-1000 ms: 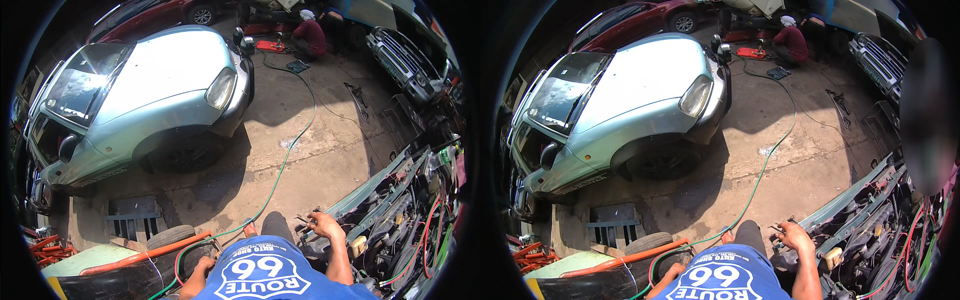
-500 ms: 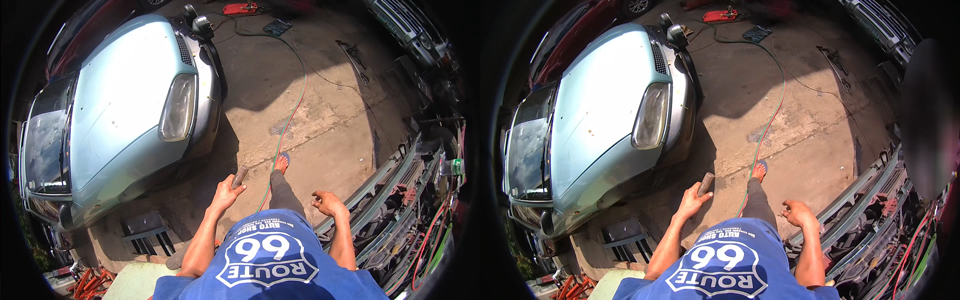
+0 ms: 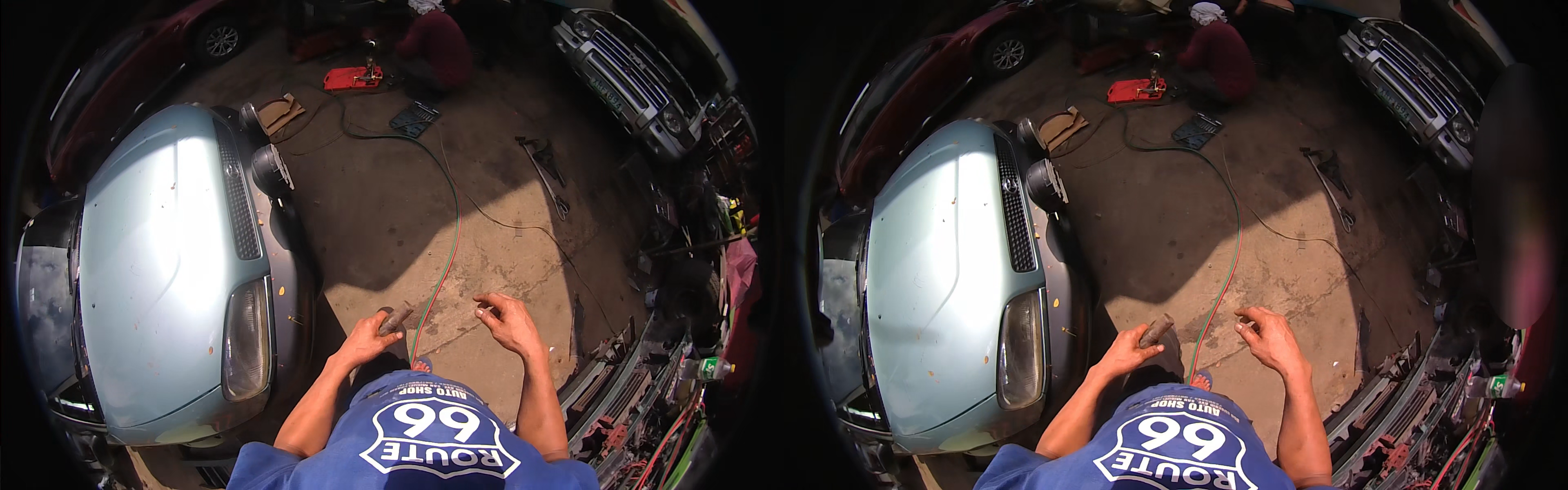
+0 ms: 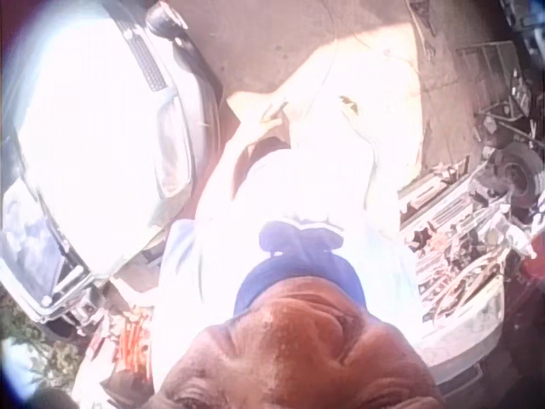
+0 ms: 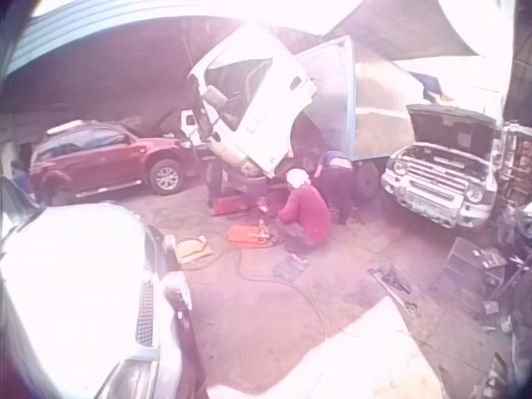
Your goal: The person walks through a cluttered garage, picks up a metal part, and sits on the floor. They use a hammer to strike the part repeatedly, then wipe it with a red cloth. The person continues hammering and wiping the part throughout the clip.
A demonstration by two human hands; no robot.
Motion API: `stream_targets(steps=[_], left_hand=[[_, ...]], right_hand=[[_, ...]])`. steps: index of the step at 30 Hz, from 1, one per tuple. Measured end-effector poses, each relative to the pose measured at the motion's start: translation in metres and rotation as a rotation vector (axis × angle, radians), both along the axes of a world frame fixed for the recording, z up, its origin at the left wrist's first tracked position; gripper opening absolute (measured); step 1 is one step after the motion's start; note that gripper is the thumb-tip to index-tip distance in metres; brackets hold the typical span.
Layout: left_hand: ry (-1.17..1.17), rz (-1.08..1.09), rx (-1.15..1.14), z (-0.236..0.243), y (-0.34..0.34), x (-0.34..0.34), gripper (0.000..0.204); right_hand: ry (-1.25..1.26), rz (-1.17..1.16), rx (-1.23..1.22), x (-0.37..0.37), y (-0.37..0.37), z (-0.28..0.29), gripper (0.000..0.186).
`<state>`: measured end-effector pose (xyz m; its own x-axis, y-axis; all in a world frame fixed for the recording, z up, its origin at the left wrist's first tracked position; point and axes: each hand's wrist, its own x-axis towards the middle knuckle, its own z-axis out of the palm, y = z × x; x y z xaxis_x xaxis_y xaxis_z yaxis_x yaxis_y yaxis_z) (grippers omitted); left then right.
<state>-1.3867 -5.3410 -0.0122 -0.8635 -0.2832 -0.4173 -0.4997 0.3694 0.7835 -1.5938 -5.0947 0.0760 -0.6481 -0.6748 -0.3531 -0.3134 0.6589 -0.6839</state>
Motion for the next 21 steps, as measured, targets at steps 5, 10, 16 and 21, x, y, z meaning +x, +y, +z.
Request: stream_targets(steps=[5,10,16,21], left_hand=[[0.092,-0.110,0.012,-0.012,-0.113,-0.116,0.041],[0.119,-0.095,-0.028,0.007,-0.232,-0.215,0.041],[0.091,-0.107,-0.003,0.023,-0.368,-0.309,0.035],[0.060,-0.003,-0.076,0.014,-0.483,-0.396,0.035]], right_hand=[[-0.112,0.220,-0.220,-0.095,-0.177,-0.001,0.035],[-0.247,0.325,-0.110,-0.197,-0.320,0.016,0.036],[-0.144,0.451,-0.133,-0.301,-0.469,0.007,0.036],[-0.226,0.555,-0.048,-0.408,-0.612,-0.023,0.034]])
